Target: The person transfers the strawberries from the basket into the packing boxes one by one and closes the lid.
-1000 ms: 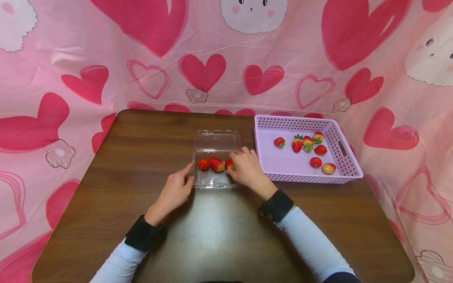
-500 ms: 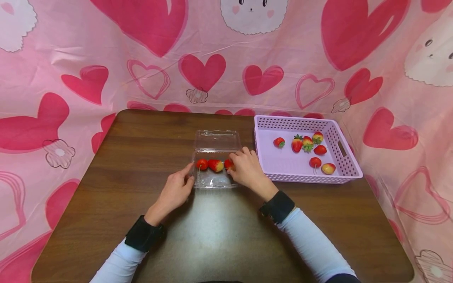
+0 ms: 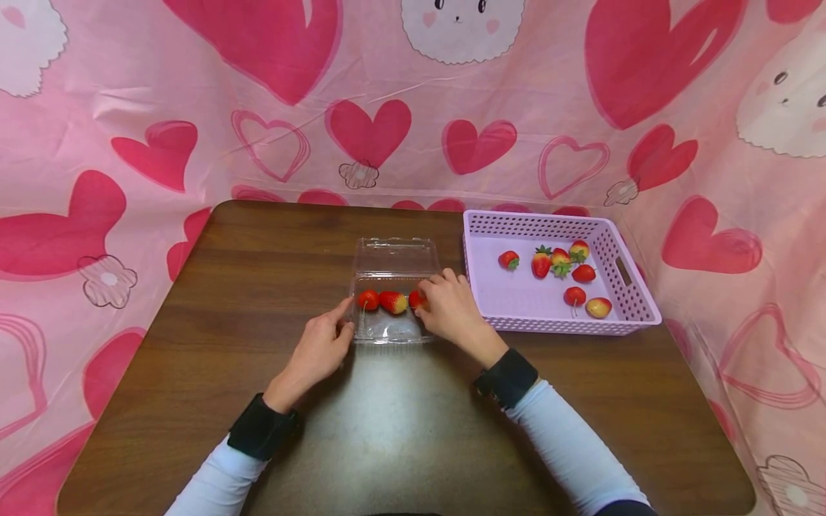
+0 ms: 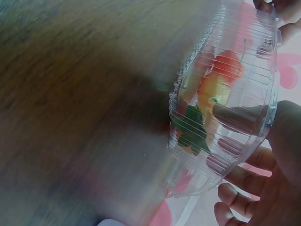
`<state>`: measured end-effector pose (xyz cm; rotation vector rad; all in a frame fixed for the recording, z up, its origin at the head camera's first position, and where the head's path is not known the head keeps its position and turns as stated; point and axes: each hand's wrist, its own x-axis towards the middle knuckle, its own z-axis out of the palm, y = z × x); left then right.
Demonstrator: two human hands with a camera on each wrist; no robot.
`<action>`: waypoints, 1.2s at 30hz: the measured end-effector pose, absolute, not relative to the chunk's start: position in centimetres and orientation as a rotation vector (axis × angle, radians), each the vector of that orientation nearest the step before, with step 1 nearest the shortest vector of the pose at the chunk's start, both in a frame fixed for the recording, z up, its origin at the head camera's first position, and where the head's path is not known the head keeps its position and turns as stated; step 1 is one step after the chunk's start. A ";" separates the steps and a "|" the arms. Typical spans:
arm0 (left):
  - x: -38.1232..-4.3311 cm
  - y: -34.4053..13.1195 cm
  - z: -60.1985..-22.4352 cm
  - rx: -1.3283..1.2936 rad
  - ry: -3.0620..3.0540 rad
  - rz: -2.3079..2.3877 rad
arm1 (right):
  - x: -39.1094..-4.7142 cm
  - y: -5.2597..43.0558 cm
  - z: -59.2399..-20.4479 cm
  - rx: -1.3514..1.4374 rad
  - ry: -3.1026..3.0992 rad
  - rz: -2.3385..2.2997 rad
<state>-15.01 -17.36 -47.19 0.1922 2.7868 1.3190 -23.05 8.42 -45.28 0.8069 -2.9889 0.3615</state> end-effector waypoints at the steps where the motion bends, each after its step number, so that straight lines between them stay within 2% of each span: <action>1: -15.0 -17.4 -47.2 0.194 2.790 1.318 | -23.0 8.4 -45.3 0.805 -2.982 0.368; 24: -15.0 -17.5 -47.3 0.200 2.774 1.331 | -22.7 9.5 -43.7 0.784 -2.835 0.531; 36: -15.0 -17.5 -47.2 0.197 2.757 1.334 | -22.9 11.7 -42.0 0.674 -2.810 0.597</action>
